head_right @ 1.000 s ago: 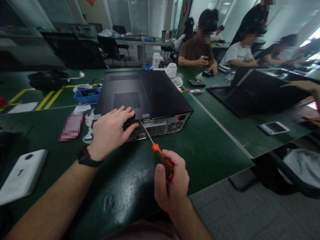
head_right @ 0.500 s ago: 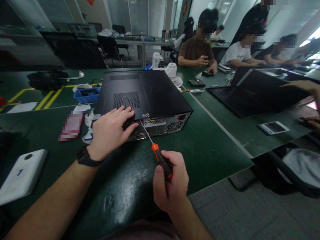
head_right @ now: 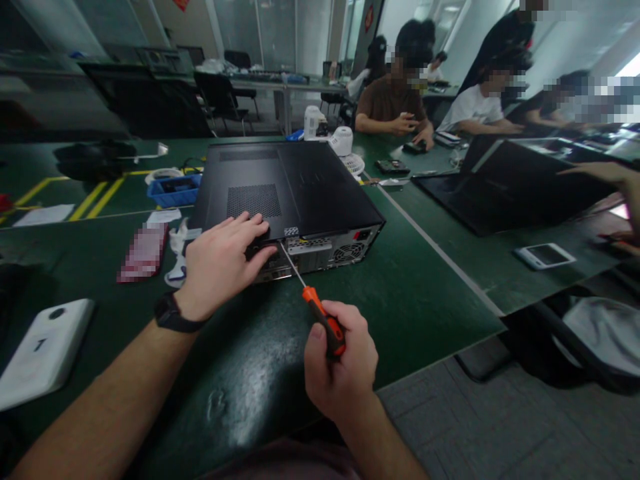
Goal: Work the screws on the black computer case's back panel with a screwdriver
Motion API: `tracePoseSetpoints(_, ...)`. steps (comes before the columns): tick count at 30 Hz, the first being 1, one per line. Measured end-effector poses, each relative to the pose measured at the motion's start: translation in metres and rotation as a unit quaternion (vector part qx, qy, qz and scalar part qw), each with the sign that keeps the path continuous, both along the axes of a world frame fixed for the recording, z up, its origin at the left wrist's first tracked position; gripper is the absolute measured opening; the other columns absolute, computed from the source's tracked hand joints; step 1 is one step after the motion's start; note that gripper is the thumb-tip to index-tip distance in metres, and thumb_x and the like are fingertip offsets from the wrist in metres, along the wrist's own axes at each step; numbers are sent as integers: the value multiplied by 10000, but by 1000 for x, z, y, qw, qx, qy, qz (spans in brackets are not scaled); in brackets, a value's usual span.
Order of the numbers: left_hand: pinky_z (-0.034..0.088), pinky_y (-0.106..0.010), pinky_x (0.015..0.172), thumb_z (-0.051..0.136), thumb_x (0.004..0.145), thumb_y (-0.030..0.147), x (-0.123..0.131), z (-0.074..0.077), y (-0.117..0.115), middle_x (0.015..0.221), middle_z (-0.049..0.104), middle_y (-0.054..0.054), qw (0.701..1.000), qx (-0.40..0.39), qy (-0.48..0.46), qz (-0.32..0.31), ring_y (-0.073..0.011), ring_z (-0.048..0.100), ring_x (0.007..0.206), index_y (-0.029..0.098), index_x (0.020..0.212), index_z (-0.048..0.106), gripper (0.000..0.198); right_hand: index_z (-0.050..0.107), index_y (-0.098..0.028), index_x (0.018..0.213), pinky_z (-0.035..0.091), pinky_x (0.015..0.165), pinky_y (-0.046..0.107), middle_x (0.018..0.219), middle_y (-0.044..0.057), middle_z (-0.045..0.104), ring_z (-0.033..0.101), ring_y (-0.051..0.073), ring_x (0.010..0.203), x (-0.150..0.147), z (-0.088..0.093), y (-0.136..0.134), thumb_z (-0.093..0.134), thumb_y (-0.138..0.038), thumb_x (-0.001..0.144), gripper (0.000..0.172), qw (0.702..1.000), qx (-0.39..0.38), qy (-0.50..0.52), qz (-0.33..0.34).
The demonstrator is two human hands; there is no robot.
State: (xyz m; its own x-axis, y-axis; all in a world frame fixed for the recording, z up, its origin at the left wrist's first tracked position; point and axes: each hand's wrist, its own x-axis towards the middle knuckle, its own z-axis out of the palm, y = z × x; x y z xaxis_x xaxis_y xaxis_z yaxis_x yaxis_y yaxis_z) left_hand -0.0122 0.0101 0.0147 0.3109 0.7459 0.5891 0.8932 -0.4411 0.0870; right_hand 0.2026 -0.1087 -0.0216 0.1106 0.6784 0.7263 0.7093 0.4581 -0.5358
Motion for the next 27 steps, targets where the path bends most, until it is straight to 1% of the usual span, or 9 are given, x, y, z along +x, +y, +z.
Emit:
tracePoseSetpoints(4, 509, -484, 1190, 683, 991, 312, 0, 0, 0, 1430, 714, -116, 1000, 2, 1, 2, -318, 645, 1378, 167, 1290, 721, 335, 639, -229, 1234, 553, 540, 246, 843, 7, 723, 686, 133, 600, 0, -2, 0, 560, -264, 1028, 223, 999, -40, 13, -12)
tracePoseSetpoints(6, 504, -489, 1195, 680, 992, 311, 0, 0, 0, 1432, 712, -120, 1000, 0, -2, 2, -318, 641, 1383, 169, 1291, 722, 334, 623, -219, 1259, 569, 555, 248, 892, 22, 731, 699, 135, 629, 0, 0, 0, 561, -269, 1018, 254, 999, -37, 19, 2)
tracePoseSetpoints(10, 499, -519, 1198, 675, 990, 305, 1, 0, 0, 1439, 706, -126, 1000, -8, -12, -2, -327, 631, 1394, 182, 1302, 722, 339, 615, -211, 1227, 629, 684, 285, 1000, 55, 736, 754, 171, 801, 0, 4, 1, 604, -245, 969, 261, 1000, 6, -2, 7)
tracePoseSetpoints(13, 502, -527, 1195, 674, 990, 305, 0, 0, 0, 1436, 708, -124, 1000, -10, -14, -2, -328, 633, 1392, 189, 1303, 723, 338, 636, -218, 1214, 604, 634, 261, 925, 32, 738, 733, 147, 714, 1, 0, 0, 580, -249, 1007, 216, 1000, -13, -2, -3)
tracePoseSetpoints(15, 502, -518, 1195, 678, 986, 299, 0, 0, 0, 1432, 710, -129, 1000, -8, -13, -2, -328, 634, 1391, 179, 1296, 725, 336, 640, -218, 1241, 576, 583, 247, 881, 19, 728, 703, 131, 647, 2, -5, -1, 541, -262, 1039, 229, 999, -36, 17, 5)
tracePoseSetpoints(17, 503, -513, 1194, 684, 982, 296, 0, 1, 0, 1429, 711, -134, 1000, -7, -12, -2, -329, 635, 1389, 168, 1291, 726, 337, 621, -215, 1298, 576, 579, 252, 923, 29, 721, 696, 130, 655, 3, -8, -2, 533, -267, 1043, 274, 998, -44, 41, 18)
tracePoseSetpoints(21, 508, -521, 1189, 678, 986, 301, 1, 1, 0, 1432, 709, -134, 1000, -10, -7, -1, -331, 639, 1384, 168, 1289, 725, 334, 581, -219, 1343, 594, 627, 276, 1073, 66, 697, 704, 146, 756, 1, -7, -2, 591, -233, 990, 353, 998, -15, 52, 27)
tracePoseSetpoints(23, 509, -521, 1187, 676, 987, 302, 1, 1, 0, 1430, 710, -134, 1000, -9, -4, -1, -330, 640, 1384, 167, 1288, 724, 333, 589, -225, 1315, 583, 620, 275, 1036, 53, 702, 694, 143, 734, 1, -6, -1, 600, -214, 981, 334, 999, -4, 42, 18)
tracePoseSetpoints(27, 511, -507, 1185, 676, 990, 306, 1, 1, 0, 1426, 714, -129, 1000, -3, -5, -1, -324, 645, 1378, 166, 1282, 723, 327, 624, -230, 1249, 557, 585, 264, 911, 17, 716, 677, 127, 640, 1, -7, -1, 552, -236, 1029, 231, 999, -28, 43, 2)
